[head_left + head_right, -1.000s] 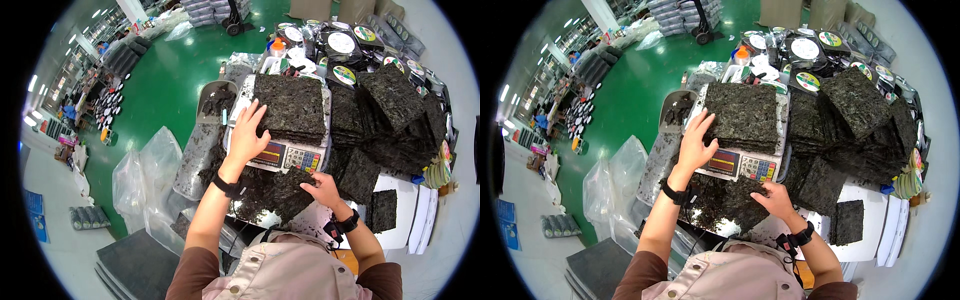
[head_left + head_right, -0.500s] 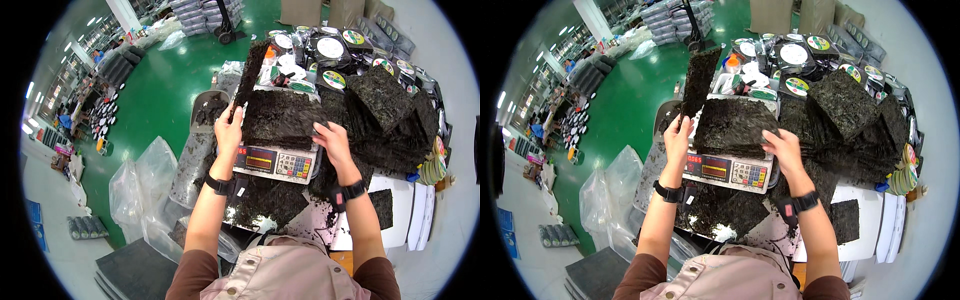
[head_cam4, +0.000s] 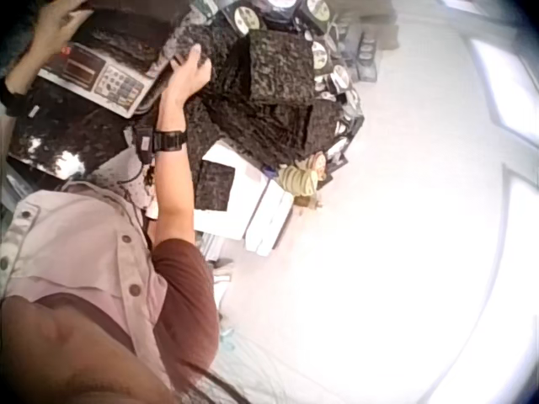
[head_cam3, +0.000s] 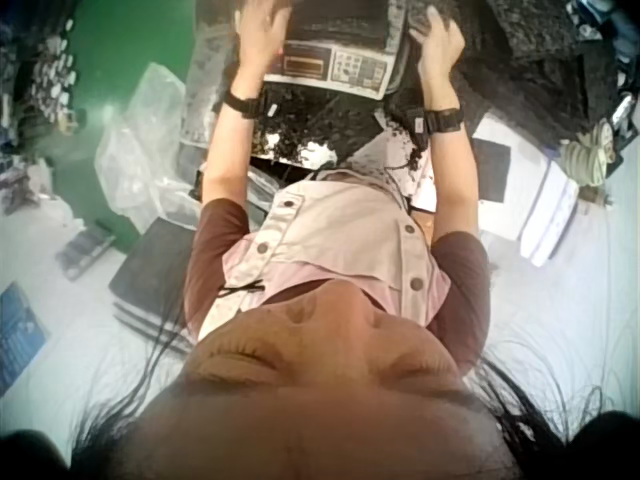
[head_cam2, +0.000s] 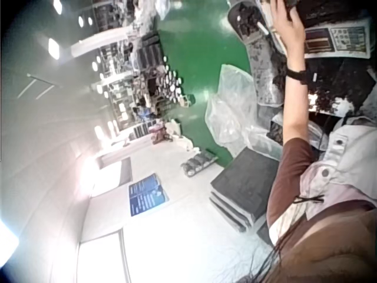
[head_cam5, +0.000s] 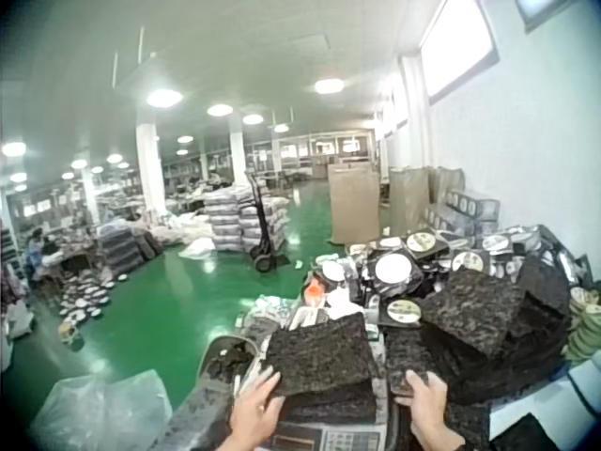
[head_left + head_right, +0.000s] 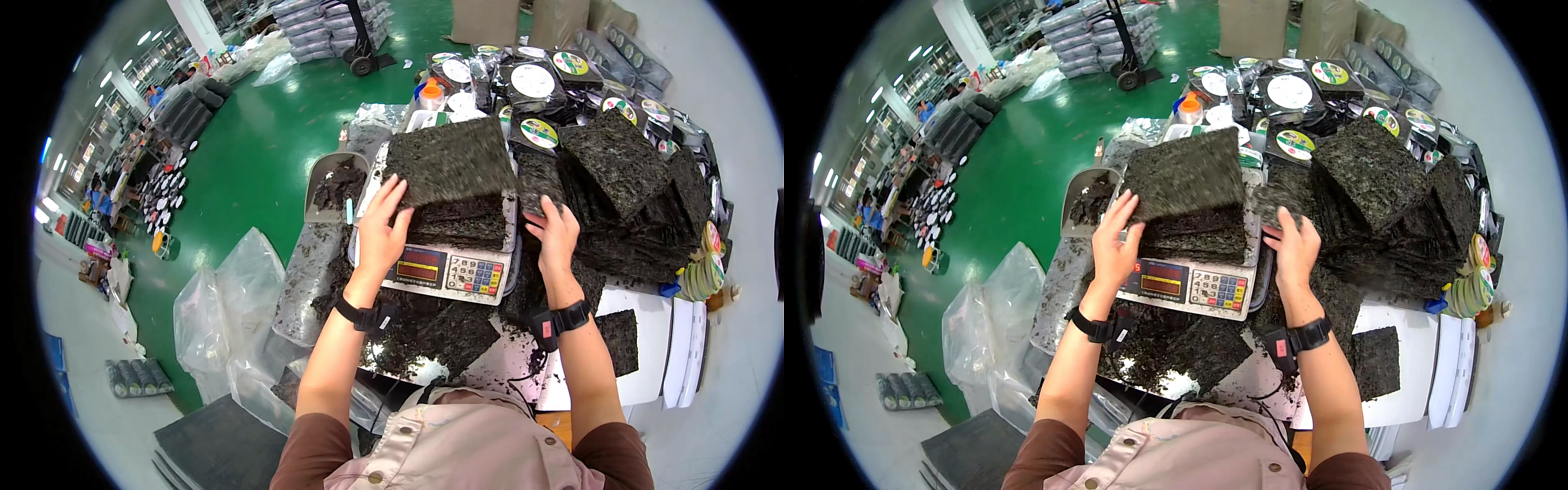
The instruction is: The person weighs sheets of seaweed on a digital scale, adding and removing small amounts of seaweed by hand to reach a target weight before placing the stacks into a large plastic bag.
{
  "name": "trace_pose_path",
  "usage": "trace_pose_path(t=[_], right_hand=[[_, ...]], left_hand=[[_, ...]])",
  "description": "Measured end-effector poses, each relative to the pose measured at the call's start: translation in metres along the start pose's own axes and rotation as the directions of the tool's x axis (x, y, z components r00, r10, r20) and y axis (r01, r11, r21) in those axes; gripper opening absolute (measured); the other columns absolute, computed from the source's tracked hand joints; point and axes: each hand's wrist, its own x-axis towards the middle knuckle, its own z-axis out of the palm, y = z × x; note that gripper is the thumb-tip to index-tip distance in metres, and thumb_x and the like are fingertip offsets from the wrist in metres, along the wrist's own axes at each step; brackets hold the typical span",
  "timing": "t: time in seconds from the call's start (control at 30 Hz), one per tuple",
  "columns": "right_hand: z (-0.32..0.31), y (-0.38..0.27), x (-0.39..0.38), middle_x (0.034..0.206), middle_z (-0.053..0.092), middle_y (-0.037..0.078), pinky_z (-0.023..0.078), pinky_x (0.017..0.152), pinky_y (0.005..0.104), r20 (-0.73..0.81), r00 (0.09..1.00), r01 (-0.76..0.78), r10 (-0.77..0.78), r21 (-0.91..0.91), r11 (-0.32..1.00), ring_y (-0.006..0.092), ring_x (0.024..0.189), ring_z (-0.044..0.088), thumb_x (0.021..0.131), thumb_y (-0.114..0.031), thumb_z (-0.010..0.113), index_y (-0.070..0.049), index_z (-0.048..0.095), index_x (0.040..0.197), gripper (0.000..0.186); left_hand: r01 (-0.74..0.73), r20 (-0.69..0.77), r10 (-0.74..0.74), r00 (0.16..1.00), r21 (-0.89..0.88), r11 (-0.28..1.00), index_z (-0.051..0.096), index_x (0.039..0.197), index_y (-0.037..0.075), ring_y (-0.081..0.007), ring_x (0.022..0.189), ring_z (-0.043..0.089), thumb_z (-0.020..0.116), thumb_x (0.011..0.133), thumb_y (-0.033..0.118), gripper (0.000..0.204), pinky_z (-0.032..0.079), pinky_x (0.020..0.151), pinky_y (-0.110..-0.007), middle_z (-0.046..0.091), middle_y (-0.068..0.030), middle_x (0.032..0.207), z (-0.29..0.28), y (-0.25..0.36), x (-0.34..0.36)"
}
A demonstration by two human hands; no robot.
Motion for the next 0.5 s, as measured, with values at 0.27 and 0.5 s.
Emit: trace_pose_path(t=[0.27, 0.5], right_hand=[[-0.062, 0.048, -0.028, 0.073, 0.059, 0.0, 0.04, 0.049, 0.0199, 0.119, 0.992, 0.043, -0.049, 0.049, 0.998, 0.007, 0.054, 0.052, 0.085, -0.016, 0.059, -0.003, 0.057, 0.09, 0.015], [-0.084, 0.084, -0.071, 0.068, 0.055, -0.002, 0.041, 0.05, 0.021, 0.634, 0.66, -0.118, 0.402, -0.442, 0.889, 0.0046, 0.056, 0.05, 0.081, -0.016, 0.065, -0.001, 0.061, 0.083, 0.016]], left_hand=[[-0.123, 0.237, 0.097, 0.967, 0.1, 0.987, 0.048, 0.127, 0.005, -0.0342, 0.126, 0.037, 0.064, 0.074, 0.016, 0.056, 0.031, 0.102, -0.038, 0.035, -0.0186, 0.139, -0.012, -0.008, -0.018], [0.2, -0.274, -0.225, 0.935, -0.115, 0.973, 0.05, 0.114, 0.0, -0.0234, 0.104, 0.05, 0.058, 0.076, 0.005, 0.039, 0.041, 0.089, -0.033, 0.048, -0.0159, 0.118, -0.006, -0.03, -0.09]])
